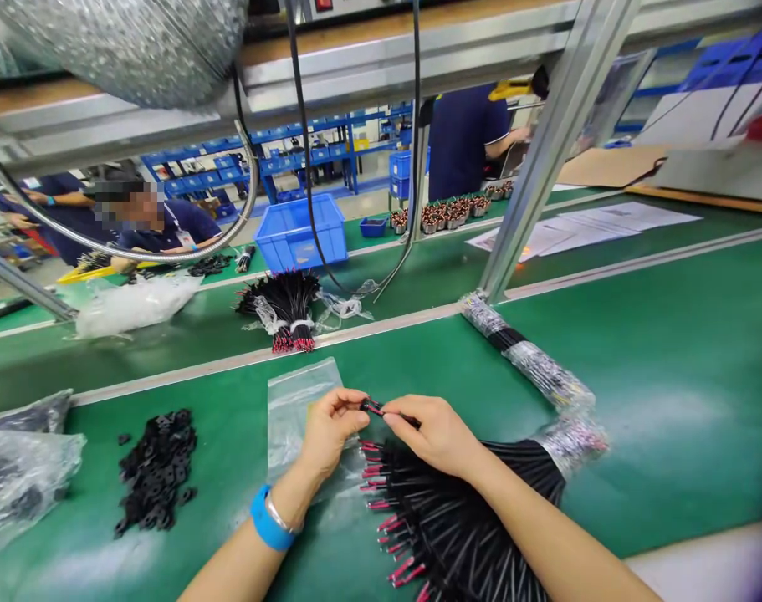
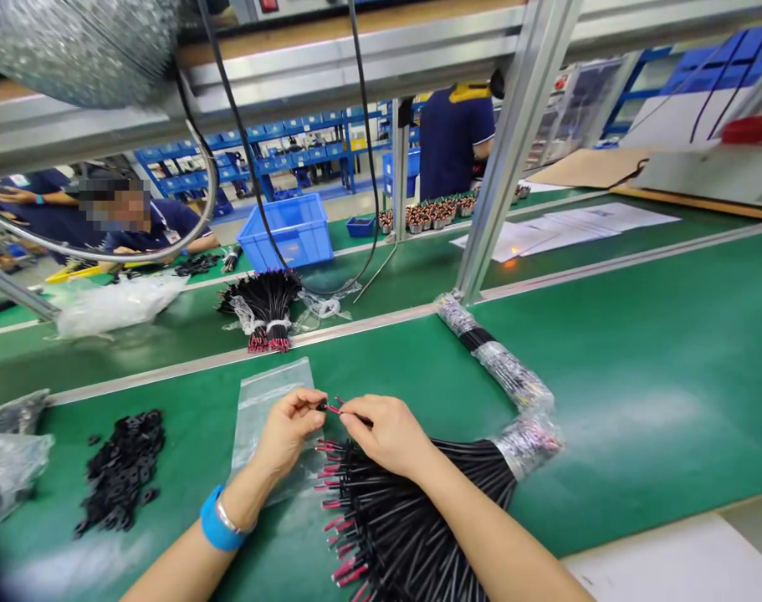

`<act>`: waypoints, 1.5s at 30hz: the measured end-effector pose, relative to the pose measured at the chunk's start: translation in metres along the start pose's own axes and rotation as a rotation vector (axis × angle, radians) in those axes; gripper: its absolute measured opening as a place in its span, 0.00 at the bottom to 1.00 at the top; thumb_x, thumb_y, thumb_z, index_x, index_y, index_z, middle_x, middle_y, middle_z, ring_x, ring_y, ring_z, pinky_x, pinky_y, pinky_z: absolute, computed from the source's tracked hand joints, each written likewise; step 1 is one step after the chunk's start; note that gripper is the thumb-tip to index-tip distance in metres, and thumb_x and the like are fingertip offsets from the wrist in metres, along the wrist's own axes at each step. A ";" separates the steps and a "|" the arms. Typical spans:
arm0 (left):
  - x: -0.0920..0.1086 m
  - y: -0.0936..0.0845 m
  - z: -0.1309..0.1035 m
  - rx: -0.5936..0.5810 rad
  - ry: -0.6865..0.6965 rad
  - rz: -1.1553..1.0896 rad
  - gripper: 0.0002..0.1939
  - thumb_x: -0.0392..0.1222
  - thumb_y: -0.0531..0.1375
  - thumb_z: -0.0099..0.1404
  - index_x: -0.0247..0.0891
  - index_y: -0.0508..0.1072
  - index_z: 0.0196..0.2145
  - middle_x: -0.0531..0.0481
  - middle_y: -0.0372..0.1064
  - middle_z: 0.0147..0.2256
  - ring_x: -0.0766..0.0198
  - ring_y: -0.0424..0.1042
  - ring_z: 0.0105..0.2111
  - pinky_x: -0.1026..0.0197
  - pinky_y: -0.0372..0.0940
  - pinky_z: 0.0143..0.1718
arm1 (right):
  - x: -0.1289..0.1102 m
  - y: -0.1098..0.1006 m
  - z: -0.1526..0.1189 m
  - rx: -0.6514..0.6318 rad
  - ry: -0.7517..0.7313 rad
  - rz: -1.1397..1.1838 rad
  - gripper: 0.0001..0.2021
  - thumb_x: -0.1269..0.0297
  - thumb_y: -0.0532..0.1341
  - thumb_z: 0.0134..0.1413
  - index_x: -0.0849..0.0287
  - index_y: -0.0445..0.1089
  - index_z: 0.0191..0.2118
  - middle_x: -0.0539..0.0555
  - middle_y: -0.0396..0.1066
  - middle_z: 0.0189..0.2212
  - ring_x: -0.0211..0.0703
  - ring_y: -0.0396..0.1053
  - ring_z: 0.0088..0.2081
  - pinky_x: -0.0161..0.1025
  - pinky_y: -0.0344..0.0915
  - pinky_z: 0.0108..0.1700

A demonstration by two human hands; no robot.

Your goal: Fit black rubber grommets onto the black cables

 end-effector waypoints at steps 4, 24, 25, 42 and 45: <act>0.002 0.006 -0.001 -0.042 0.015 0.058 0.14 0.36 0.73 0.43 0.35 0.74 0.28 0.50 0.73 0.34 0.66 0.71 0.32 0.64 0.66 0.35 | -0.001 -0.001 0.000 0.003 -0.008 -0.014 0.11 0.64 0.53 0.62 0.56 0.74 0.39 0.52 0.75 0.34 0.40 0.71 0.34 0.36 0.63 0.40; -0.006 0.014 0.000 -0.079 -0.036 0.180 0.13 0.36 0.74 0.40 0.36 0.80 0.27 0.50 0.72 0.29 0.66 0.70 0.28 0.65 0.65 0.30 | -0.001 -0.016 -0.004 -0.086 -0.046 -0.087 0.07 0.70 0.53 0.58 0.58 0.66 0.32 0.50 0.68 0.27 0.38 0.63 0.27 0.34 0.58 0.32; -0.005 0.014 -0.001 -0.084 -0.017 0.203 0.12 0.35 0.74 0.40 0.36 0.81 0.27 0.50 0.72 0.28 0.66 0.70 0.29 0.65 0.64 0.30 | 0.000 -0.015 -0.004 -0.097 -0.049 -0.083 0.07 0.70 0.52 0.59 0.58 0.66 0.32 0.51 0.68 0.27 0.38 0.64 0.27 0.34 0.58 0.33; 0.006 0.022 -0.002 -0.248 -0.028 0.343 0.17 0.37 0.70 0.49 0.38 0.78 0.39 0.48 0.71 0.37 0.66 0.71 0.31 0.61 0.69 0.34 | 0.006 -0.009 -0.002 -0.119 -0.004 -0.035 0.07 0.72 0.53 0.59 0.58 0.65 0.32 0.50 0.67 0.27 0.38 0.64 0.29 0.34 0.58 0.33; 0.011 0.021 -0.004 -0.218 0.004 0.382 0.13 0.35 0.65 0.55 0.36 0.76 0.40 0.47 0.75 0.36 0.65 0.73 0.34 0.60 0.69 0.39 | 0.007 -0.009 -0.002 -0.113 -0.008 -0.036 0.06 0.72 0.54 0.59 0.58 0.65 0.32 0.50 0.67 0.27 0.38 0.64 0.29 0.34 0.58 0.34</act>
Point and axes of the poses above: each hand's wrist, its own z-axis towards the middle knuckle, its own y-axis out of the palm, x = y × z, the point moved 5 cm from there along z, towards the middle knuckle
